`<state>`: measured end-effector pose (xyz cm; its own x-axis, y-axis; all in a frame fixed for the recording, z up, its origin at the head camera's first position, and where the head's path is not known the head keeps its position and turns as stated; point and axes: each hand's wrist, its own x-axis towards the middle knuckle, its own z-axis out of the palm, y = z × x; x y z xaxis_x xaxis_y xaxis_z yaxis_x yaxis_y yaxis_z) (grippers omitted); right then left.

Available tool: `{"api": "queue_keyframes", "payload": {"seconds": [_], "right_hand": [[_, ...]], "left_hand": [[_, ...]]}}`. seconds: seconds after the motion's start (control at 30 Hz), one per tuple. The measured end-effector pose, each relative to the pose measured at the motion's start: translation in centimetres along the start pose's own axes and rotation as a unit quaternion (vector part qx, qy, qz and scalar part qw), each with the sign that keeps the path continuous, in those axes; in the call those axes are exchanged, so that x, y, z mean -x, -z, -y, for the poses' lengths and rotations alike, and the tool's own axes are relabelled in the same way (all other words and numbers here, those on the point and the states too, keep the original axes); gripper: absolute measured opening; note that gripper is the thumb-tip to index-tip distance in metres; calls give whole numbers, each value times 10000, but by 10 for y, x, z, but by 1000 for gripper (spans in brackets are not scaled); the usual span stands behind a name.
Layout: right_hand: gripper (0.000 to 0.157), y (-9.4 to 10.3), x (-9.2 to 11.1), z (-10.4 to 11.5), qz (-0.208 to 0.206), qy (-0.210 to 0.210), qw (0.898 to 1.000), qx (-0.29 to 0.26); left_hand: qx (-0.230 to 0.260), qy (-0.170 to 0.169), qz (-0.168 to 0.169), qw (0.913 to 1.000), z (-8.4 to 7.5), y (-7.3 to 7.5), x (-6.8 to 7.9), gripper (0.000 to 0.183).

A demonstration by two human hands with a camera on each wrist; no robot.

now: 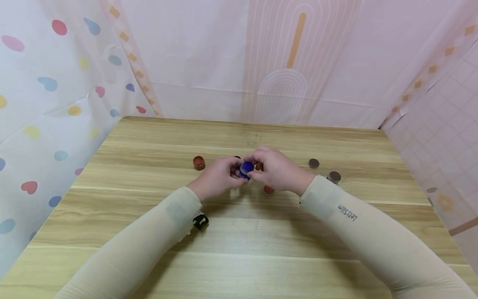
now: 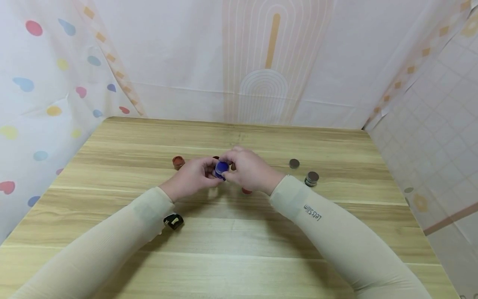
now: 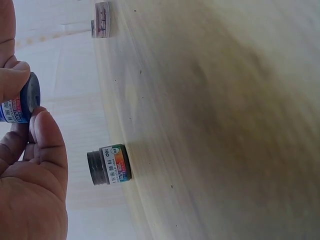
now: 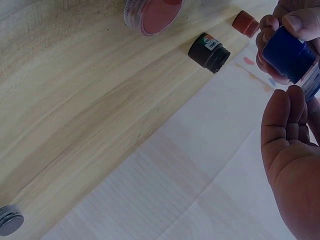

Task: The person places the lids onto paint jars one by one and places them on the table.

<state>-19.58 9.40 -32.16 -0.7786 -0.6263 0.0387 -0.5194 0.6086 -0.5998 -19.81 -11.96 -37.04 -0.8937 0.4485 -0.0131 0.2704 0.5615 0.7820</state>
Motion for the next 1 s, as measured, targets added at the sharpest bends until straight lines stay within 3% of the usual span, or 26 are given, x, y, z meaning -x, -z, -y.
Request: {"api": "queue_keyframes", "payload": {"seconds": [1.0], "right_hand": [[34,-5,-1,-1,108,-94,9998,167]], "left_hand": [[207,22,-56,9998,-1,-1,3,27]]}}
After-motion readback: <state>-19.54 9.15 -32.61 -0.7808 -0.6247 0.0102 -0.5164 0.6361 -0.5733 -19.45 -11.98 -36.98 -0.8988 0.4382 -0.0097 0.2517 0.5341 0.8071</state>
